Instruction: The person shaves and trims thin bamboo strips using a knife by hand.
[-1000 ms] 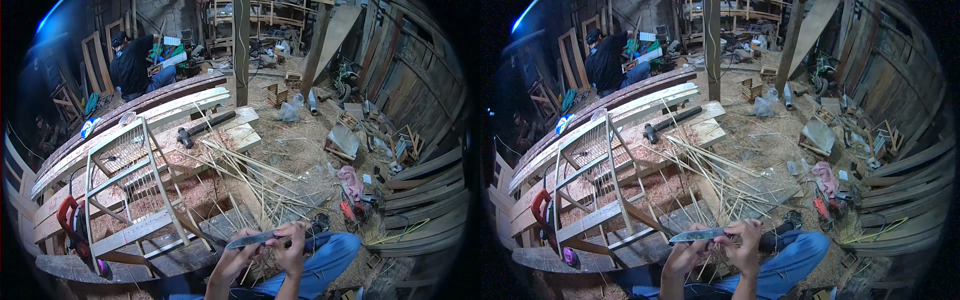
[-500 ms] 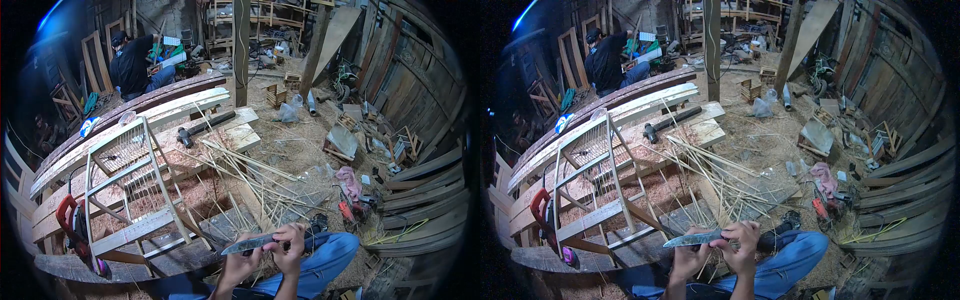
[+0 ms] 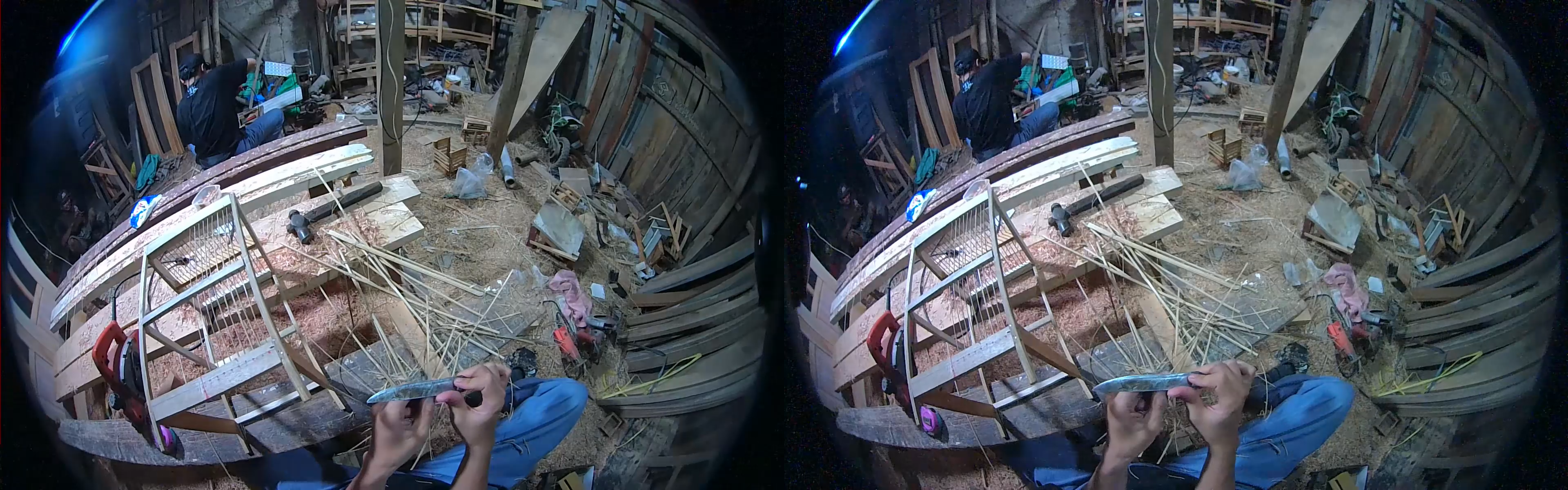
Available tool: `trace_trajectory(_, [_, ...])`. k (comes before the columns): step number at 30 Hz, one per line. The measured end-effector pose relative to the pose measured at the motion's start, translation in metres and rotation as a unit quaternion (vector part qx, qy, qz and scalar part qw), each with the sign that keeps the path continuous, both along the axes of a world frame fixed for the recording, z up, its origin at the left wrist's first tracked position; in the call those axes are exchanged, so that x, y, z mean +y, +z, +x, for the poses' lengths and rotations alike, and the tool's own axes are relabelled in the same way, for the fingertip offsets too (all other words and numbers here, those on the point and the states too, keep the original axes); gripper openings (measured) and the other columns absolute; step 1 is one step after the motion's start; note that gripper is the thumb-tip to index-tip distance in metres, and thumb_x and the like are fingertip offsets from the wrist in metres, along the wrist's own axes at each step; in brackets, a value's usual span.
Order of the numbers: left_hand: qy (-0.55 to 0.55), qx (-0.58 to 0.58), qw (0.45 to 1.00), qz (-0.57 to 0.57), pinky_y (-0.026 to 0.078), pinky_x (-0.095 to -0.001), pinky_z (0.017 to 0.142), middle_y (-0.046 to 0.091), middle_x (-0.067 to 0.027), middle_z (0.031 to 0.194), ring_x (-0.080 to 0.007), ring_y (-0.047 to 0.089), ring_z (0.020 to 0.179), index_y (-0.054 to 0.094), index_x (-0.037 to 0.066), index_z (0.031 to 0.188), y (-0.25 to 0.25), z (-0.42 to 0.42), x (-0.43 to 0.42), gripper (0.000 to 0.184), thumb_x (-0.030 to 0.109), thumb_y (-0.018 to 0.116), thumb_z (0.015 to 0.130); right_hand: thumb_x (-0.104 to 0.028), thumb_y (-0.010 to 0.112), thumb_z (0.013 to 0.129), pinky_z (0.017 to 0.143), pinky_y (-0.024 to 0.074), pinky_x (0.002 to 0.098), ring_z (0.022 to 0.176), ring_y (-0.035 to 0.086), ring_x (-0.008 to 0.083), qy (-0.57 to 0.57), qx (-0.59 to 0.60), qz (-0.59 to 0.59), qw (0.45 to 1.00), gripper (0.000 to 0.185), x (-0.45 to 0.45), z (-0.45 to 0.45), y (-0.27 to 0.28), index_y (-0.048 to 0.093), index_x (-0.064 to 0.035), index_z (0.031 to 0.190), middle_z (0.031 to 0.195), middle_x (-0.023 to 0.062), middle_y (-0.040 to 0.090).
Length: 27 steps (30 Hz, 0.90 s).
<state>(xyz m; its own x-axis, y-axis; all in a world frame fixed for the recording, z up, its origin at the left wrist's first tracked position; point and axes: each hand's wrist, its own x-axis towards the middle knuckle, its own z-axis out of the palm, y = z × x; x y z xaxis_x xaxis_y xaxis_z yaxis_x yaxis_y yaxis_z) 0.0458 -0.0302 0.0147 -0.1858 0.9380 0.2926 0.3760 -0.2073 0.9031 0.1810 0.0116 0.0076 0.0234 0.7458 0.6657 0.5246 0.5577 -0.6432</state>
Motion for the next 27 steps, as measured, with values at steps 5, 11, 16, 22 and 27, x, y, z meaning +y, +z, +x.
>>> trace_trajectory(5, [0.030, -0.125, 0.992, -0.002, 0.044, -0.0187, 0.053, 0.063, -0.0021, 0.072, -0.0026, 0.055, 0.060, 0.063, -0.001, 0.098, 0.025, -0.011, -0.009, 0.009, -0.001, 0.062, 0.089, -0.030, 0.078, 0.077, 0.080, 0.0362, 0.0380, 0.085, 0.048, 0.0220, -0.218, 0.046, -0.041, 0.974, 0.030, 0.015, 0.052, -0.029, 0.056, -0.0102, 0.082, 0.079, 0.0032, 0.060])
trace_trajectory(11, [0.027, -0.197, 0.976, -0.086, 0.045, -0.0200, 0.063, 0.061, -0.0011, 0.080, -0.0037, 0.054, 0.071, 0.059, -0.002, 0.105, 0.015, -0.012, 0.009, 0.013, 0.003, 0.058, 0.093, -0.035, 0.076, 0.080, 0.083, 0.0391, 0.0366, 0.087, 0.049, 0.0236, -0.180, 0.118, -0.076, 0.974, 0.038, 0.005, 0.053, -0.028, 0.052, -0.0049, 0.084, 0.086, 0.0073, 0.053])
trace_trajectory(16, [-0.026, -0.292, 0.944, -0.152, 0.045, -0.0205, 0.061, 0.060, -0.0027, 0.083, -0.0069, 0.055, 0.075, 0.056, 0.001, 0.105, 0.008, -0.017, 0.014, 0.016, 0.016, 0.057, 0.097, -0.039, 0.078, 0.075, 0.081, 0.0399, 0.0387, 0.085, 0.051, 0.0239, -0.051, 0.141, -0.083, 0.985, 0.041, 0.002, 0.019, -0.016, 0.055, -0.0062, 0.082, 0.083, 0.0060, 0.057])
trace_trajectory(22, [-0.150, -0.402, 0.891, -0.145, 0.044, -0.0196, 0.060, 0.059, -0.0012, 0.083, -0.0048, 0.054, 0.072, 0.055, 0.004, 0.108, -0.007, -0.025, 0.013, 0.015, 0.015, 0.056, 0.097, -0.033, 0.083, 0.068, 0.079, 0.0376, 0.0372, 0.079, 0.054, 0.0226, 0.040, 0.044, -0.072, 0.996, 0.037, 0.002, -0.009, 0.000, 0.056, -0.0106, 0.080, 0.079, 0.0025, 0.061])
trace_trajectory(27, [-0.172, -0.373, 0.896, -0.167, 0.043, -0.0202, 0.063, 0.057, -0.0001, 0.086, -0.0035, 0.051, 0.074, 0.054, 0.002, 0.106, -0.012, -0.023, 0.015, 0.012, 0.009, 0.053, 0.096, -0.032, 0.083, 0.067, 0.079, 0.0365, 0.0373, 0.074, 0.056, 0.0220, 0.087, 0.067, -0.065, 0.992, 0.037, 0.002, -0.014, -0.002, 0.055, -0.0113, 0.079, 0.077, 0.0014, 0.061])
